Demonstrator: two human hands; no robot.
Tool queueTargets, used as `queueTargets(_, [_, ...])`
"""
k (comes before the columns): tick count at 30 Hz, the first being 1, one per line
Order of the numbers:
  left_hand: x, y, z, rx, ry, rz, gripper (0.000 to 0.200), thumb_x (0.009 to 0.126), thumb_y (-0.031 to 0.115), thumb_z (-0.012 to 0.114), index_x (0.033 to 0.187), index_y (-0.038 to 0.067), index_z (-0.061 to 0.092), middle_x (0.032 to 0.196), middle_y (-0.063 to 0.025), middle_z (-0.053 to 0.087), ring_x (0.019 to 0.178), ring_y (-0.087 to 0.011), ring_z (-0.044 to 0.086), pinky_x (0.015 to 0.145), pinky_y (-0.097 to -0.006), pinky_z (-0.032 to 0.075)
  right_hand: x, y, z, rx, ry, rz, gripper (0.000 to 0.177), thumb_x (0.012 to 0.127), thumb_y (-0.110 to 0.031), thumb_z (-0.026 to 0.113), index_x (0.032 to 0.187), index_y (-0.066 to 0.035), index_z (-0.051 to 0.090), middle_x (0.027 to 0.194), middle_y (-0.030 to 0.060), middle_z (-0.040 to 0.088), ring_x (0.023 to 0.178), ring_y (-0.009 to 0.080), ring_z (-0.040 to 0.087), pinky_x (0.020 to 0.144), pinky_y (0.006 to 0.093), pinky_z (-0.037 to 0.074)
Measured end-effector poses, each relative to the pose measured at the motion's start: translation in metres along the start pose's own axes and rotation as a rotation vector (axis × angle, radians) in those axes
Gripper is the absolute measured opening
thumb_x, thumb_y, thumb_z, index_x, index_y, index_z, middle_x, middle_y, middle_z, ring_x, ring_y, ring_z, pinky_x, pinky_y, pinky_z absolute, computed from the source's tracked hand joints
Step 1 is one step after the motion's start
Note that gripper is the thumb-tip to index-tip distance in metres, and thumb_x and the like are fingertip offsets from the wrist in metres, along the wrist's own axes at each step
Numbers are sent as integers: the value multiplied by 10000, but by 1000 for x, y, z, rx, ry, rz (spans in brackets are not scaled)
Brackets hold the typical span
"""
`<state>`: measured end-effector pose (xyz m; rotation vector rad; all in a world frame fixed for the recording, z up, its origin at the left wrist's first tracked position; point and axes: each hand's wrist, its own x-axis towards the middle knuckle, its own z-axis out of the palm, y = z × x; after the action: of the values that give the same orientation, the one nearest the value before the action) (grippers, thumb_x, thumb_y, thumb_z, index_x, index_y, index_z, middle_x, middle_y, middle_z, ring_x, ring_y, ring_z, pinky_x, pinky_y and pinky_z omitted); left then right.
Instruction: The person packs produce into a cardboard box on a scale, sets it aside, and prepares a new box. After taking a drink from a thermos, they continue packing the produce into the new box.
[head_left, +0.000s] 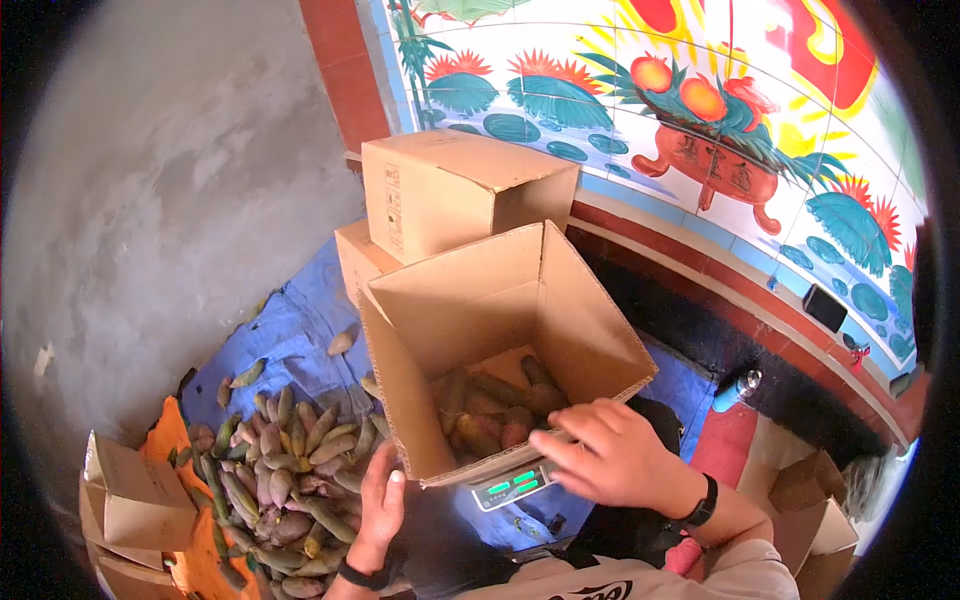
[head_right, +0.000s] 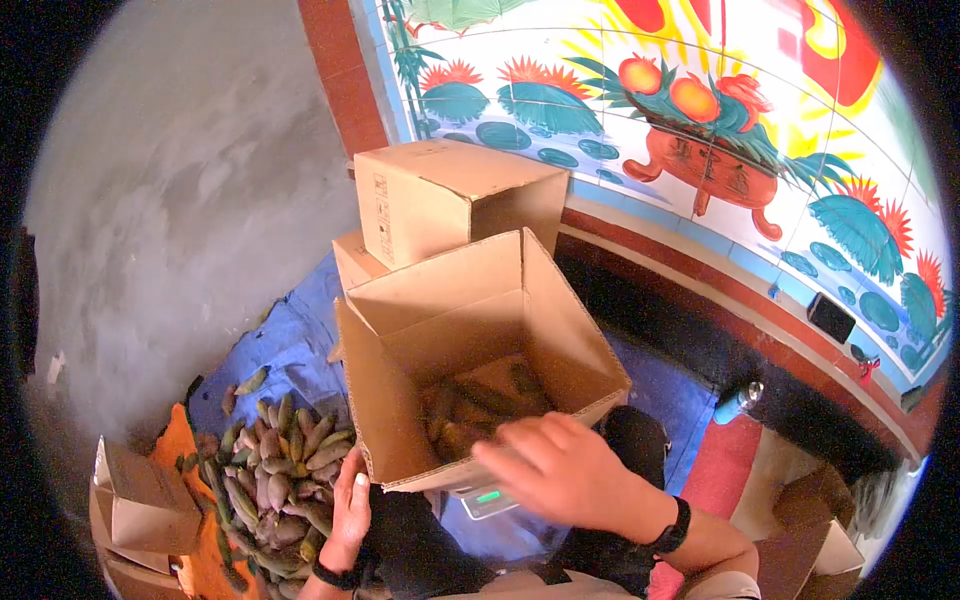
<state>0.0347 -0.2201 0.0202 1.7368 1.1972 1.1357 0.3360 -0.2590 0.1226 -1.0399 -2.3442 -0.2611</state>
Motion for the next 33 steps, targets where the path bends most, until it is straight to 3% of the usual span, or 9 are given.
queueTargets(3, [-1,-4,-1,-4,1,22,572,915,405,402,1255,-55,407,1209,-196,502,1143,-277,471,967,-363,353,-10,16,17,-37,-34,130,528,655,-215,704,1132,-64,536,956,114,547,912,270,543,784,394,435])
queueTargets(7, [0,-14,-3,-52,-25,55,523,906,349,427,1253,-42,418,1200,-196,507,1139,-284,477,959,-365,362,-27,25,37,-110,-75,200,504,628,-195,725,1084,-77,547,944,104,548,903,275,537,831,405,404])
queueTargets(17, [-2,-13,-1,-62,9,62,544,902,387,435,1238,-41,435,1186,-201,518,1129,-288,487,962,-371,364,-27,20,44,-103,-57,278,389,632,-164,712,978,-61,568,887,96,559,848,285,518,798,413,393])
queueTargets(33, [-8,-18,-7,50,46,62,577,900,443,422,1247,-18,443,1155,-176,552,1099,-292,497,938,-380,365,-36,15,48,-113,18,273,350,621,-151,709,932,-84,564,854,66,551,834,259,528,790,397,402])
